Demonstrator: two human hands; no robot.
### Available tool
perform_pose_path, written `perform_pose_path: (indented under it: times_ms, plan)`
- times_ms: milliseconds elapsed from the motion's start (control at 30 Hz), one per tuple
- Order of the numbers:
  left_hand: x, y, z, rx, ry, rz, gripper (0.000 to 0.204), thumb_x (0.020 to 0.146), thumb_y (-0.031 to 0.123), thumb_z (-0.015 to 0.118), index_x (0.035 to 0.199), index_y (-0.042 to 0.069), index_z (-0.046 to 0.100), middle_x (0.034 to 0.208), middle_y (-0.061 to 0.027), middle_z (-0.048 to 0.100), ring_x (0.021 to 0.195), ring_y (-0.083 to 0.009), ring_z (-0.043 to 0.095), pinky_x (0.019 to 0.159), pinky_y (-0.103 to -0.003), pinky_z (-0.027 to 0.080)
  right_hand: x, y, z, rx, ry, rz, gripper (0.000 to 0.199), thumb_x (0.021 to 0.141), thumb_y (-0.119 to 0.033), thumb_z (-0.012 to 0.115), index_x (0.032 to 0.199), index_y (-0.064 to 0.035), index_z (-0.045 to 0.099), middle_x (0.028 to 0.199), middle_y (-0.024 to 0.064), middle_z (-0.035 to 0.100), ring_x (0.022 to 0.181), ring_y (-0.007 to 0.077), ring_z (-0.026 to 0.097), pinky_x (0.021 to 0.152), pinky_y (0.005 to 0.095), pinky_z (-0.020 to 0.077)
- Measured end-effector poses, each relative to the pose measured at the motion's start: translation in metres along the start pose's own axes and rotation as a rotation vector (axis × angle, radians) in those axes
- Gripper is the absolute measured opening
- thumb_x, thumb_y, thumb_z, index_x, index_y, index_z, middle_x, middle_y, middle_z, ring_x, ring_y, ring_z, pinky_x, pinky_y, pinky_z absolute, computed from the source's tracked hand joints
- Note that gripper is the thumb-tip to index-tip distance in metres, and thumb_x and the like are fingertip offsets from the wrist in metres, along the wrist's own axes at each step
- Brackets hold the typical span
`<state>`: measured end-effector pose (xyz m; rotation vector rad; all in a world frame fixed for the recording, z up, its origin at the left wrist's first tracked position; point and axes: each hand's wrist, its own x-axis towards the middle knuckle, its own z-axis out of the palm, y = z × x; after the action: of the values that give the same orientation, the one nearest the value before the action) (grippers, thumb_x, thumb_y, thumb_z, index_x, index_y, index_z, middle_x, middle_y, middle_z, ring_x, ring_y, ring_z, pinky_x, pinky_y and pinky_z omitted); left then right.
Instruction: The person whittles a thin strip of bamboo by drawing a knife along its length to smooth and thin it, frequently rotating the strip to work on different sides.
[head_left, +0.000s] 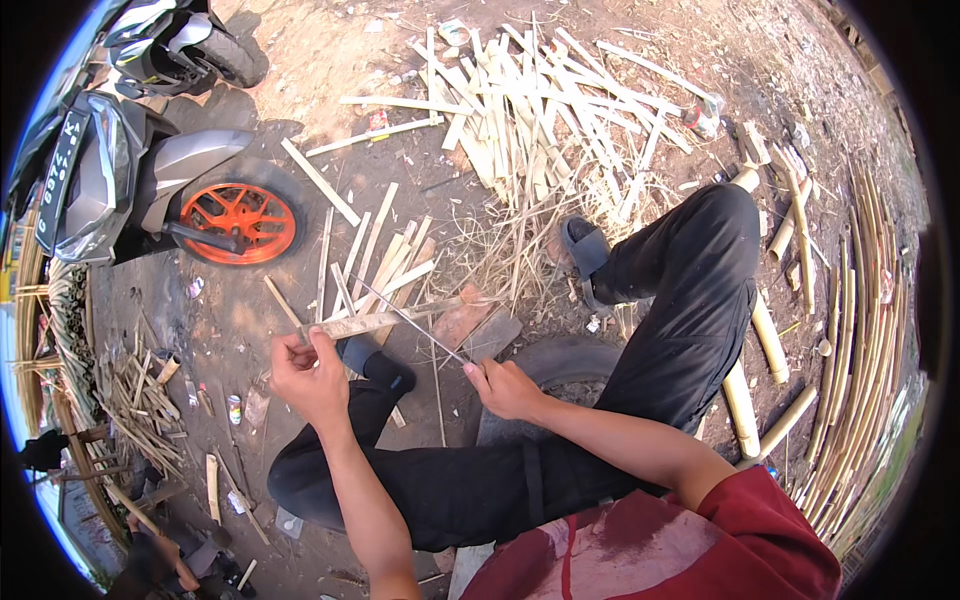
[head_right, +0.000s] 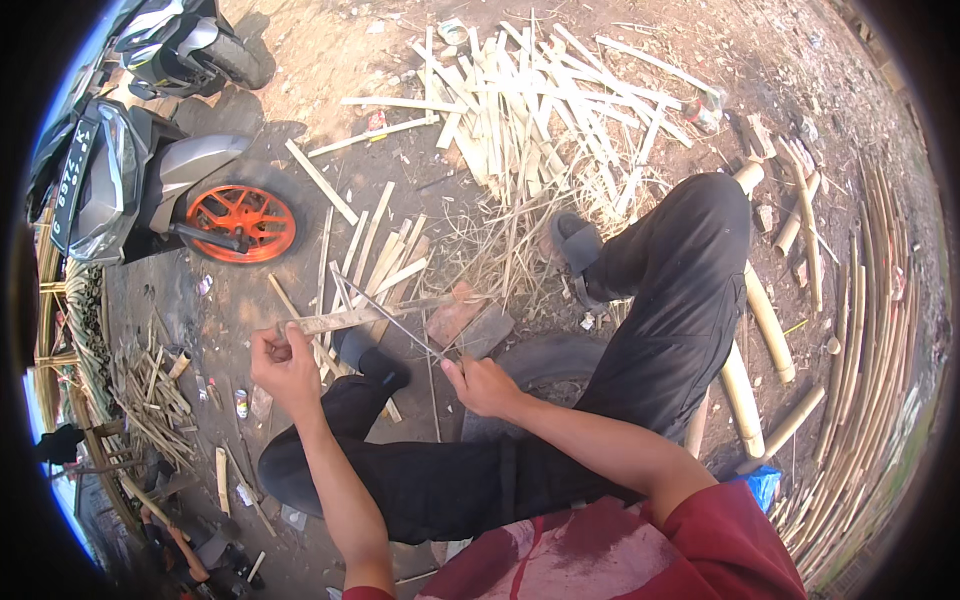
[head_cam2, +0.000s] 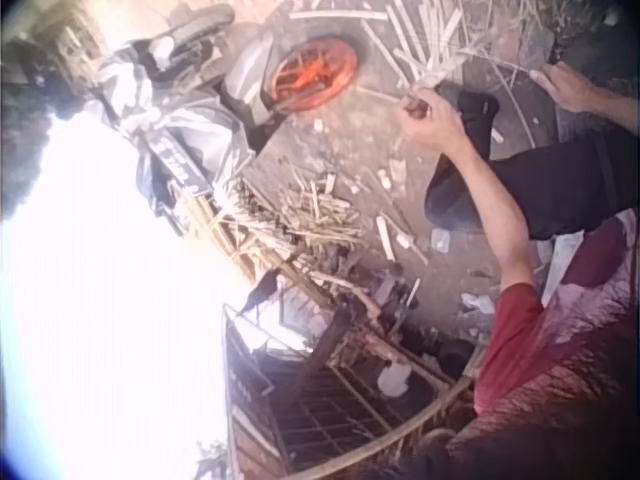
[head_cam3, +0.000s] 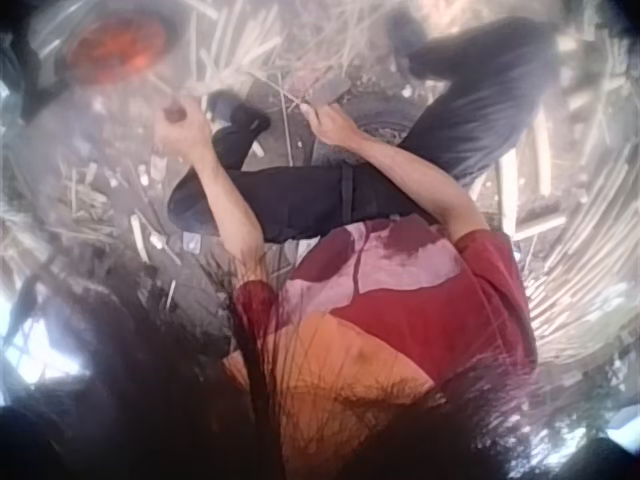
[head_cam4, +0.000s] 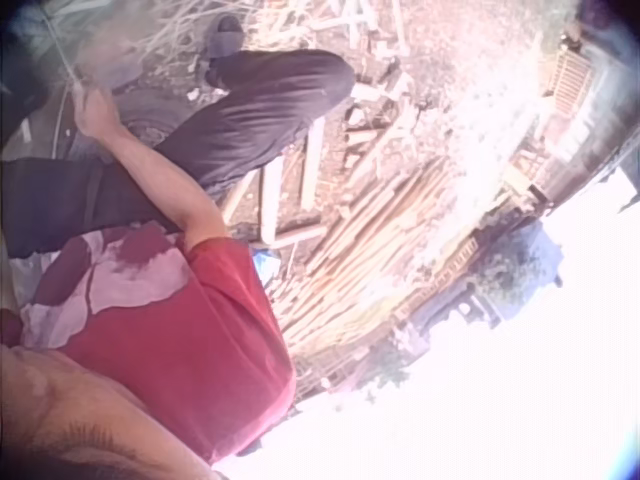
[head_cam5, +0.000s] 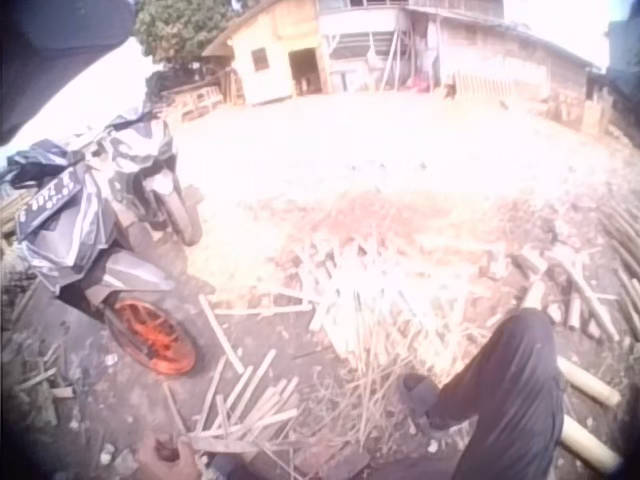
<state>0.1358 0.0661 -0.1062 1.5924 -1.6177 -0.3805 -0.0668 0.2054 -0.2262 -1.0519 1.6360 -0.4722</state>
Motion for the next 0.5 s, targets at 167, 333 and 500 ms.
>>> perform_pose_path:
  times_ms: [167, 333, 500]
  plan:
    - [0.004, 0.009, 0.006, 0.015, 0.096, -0.030, 0.017, 0.090, 0.004, 0.071, 0.085, -0.002, 0.056, 0.068, -0.0075, 0.064, 0.059, -0.0132, 0.066, 0.053, -0.025, 0.049, 0.037, 0.049, 0.001, -0.109, 0.002, 0.076, 0.067, 0.107, -0.049, 0.037, 0.086, 0.0069, 0.067, 0.089, 0.0375, 0.066, 0.095, 0.0551, 0.064, 0.089, 0.0599, 0.0482]
    - [-0.004, 0.014, 0.018, 0.012, 0.117, 0.072, 0.017, 0.087, 0.003, 0.075, 0.087, -0.005, 0.061, 0.068, -0.0094, 0.065, 0.058, -0.0126, 0.064, 0.053, -0.026, 0.050, 0.015, -0.012, -0.004, 0.044, -0.027, -0.089, 0.070, 0.107, -0.049, 0.035, 0.087, 0.0074, 0.071, 0.092, 0.0361, 0.067, 0.096, 0.0543, 0.064, 0.090, 0.0586, 0.0486]
    - [0.002, 0.015, 0.021, -0.083, 0.064, 0.069, 0.017, 0.086, 0.003, 0.076, 0.087, -0.005, 0.061, 0.068, -0.0096, 0.064, 0.058, -0.0125, 0.063, 0.055, -0.027, 0.052, 0.045, 0.067, 0.007, -0.065, 0.041, 0.044, 0.070, 0.107, -0.050, 0.035, 0.090, 0.0088, 0.070, 0.089, 0.0372, 0.066, 0.092, 0.0554, 0.064, 0.088, 0.0584, 0.0490]
